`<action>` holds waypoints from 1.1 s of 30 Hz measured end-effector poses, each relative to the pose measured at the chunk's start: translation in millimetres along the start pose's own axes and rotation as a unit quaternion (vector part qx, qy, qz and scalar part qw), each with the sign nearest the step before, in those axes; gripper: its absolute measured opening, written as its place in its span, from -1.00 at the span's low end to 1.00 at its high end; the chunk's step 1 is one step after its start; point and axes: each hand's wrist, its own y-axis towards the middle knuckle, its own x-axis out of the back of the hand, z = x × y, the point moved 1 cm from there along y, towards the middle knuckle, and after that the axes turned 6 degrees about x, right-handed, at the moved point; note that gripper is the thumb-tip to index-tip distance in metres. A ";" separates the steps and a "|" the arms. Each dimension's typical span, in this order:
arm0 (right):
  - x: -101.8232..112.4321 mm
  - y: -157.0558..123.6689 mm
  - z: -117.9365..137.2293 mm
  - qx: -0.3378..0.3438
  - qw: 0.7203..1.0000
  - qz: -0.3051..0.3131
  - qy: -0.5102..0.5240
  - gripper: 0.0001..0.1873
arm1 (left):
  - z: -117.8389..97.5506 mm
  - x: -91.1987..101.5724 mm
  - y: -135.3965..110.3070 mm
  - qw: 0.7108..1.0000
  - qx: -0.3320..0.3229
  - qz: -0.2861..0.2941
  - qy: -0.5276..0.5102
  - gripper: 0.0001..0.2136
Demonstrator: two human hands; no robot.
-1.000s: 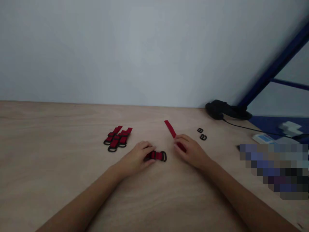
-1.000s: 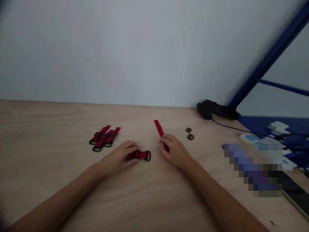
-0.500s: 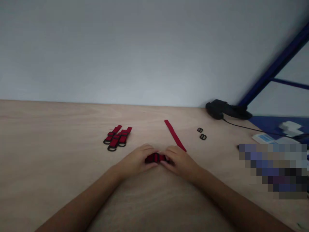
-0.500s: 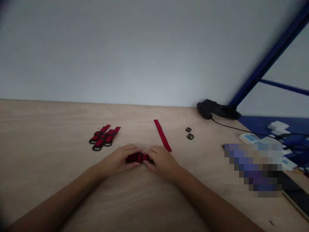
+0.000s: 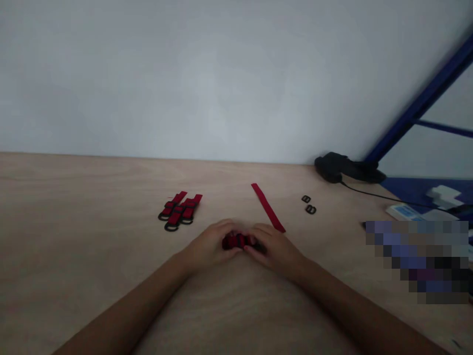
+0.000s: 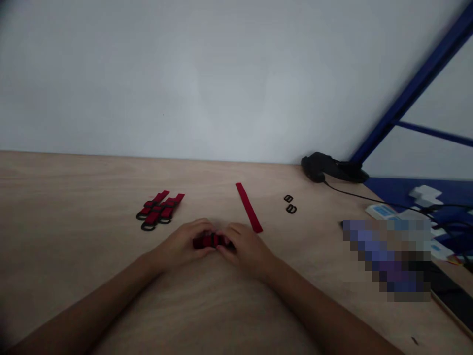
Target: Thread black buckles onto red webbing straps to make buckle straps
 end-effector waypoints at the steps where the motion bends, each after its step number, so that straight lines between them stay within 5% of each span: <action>1: -0.2 0.4 0.8 -0.002 1.000 0.001 0.013 -0.73 | -0.1 -0.2 0.1 1.000 0.004 -0.005 -0.004 -0.80; 9: 1.1 4.4 2.9 -0.080 0.994 0.031 0.065 -0.98 | -5.0 -6.0 -1.7 0.999 -0.028 0.014 -0.040 -0.76; 19: 4.7 4.3 0.8 -0.132 0.981 0.022 0.144 -0.96 | 1.3 -6.5 -1.9 0.999 -0.032 0.002 -0.005 -0.72; 23: 2.6 3.7 0.1 -0.149 0.971 0.013 0.186 -0.79 | 1.1 -5.7 -1.1 0.999 -0.041 -0.001 -0.018 -0.72; 33: 3.4 2.2 -3.5 -0.132 0.979 0.001 0.155 -0.79 | -0.2 -1.4 -2.1 0.997 -0.053 -0.053 0.008 -0.89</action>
